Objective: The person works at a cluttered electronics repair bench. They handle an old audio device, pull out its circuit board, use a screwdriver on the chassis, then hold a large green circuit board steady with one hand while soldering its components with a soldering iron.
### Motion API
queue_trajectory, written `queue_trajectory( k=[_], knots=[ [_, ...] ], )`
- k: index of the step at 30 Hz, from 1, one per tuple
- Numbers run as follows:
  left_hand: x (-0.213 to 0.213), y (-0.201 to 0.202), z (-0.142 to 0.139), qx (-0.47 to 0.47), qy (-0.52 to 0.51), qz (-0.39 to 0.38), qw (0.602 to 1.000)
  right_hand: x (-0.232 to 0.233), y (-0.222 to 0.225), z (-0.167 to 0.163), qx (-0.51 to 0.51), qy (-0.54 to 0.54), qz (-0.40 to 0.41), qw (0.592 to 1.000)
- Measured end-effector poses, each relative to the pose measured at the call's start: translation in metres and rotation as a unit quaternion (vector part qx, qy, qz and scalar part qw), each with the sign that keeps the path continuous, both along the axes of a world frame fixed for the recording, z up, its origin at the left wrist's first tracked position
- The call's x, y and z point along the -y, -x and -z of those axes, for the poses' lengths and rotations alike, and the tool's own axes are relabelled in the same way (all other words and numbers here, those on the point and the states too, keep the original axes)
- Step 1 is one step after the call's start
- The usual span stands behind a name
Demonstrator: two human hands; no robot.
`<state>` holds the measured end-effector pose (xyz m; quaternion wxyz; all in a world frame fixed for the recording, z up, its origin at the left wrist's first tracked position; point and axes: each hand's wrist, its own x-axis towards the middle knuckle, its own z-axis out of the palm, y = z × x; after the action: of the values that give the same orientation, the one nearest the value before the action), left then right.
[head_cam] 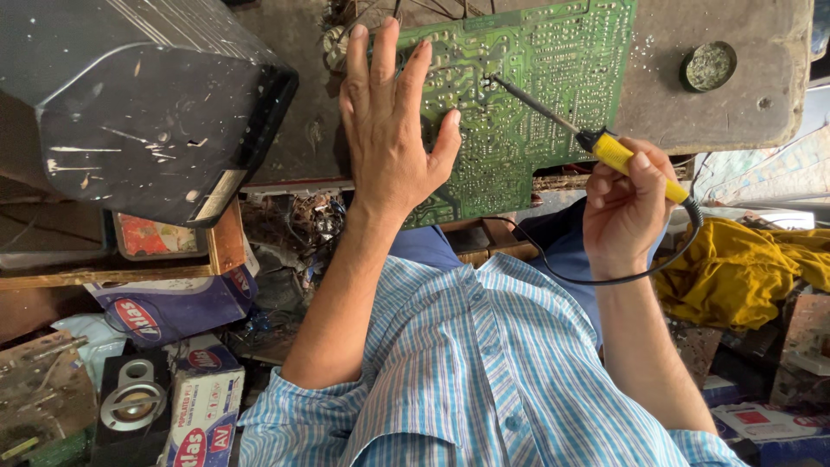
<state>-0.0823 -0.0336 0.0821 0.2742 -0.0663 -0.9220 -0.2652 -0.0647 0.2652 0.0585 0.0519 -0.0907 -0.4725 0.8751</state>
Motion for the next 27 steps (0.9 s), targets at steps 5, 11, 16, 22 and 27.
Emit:
queue_trajectory(
  k=[5, 11, 16, 22, 27],
  knots=[
    [0.001, -0.003, -0.003, 0.012, -0.006, -0.001, 1.000, 0.004, -0.006, 0.000, -0.015, -0.014, 0.011, 1.000],
    [0.001, -0.003, -0.006, 0.015, -0.007, -0.001, 1.000, -0.003, -0.011, -0.006, -0.041, -0.031, 0.031, 0.998],
    [0.001, -0.002, -0.005, 0.011, -0.004, -0.001, 1.000, -0.006, -0.009, -0.009, -0.029, -0.038, 0.011, 0.999],
    [0.002, -0.003, -0.003, 0.012, -0.007, 0.004, 1.000, -0.001, -0.004, -0.009, -0.015, -0.046, 0.003, 0.999],
    [0.002, -0.002, -0.002, -0.005, -0.006, 0.006, 1.000, -0.004, 0.002, -0.009, -0.001, -0.026, -0.021, 0.999]
  ],
)
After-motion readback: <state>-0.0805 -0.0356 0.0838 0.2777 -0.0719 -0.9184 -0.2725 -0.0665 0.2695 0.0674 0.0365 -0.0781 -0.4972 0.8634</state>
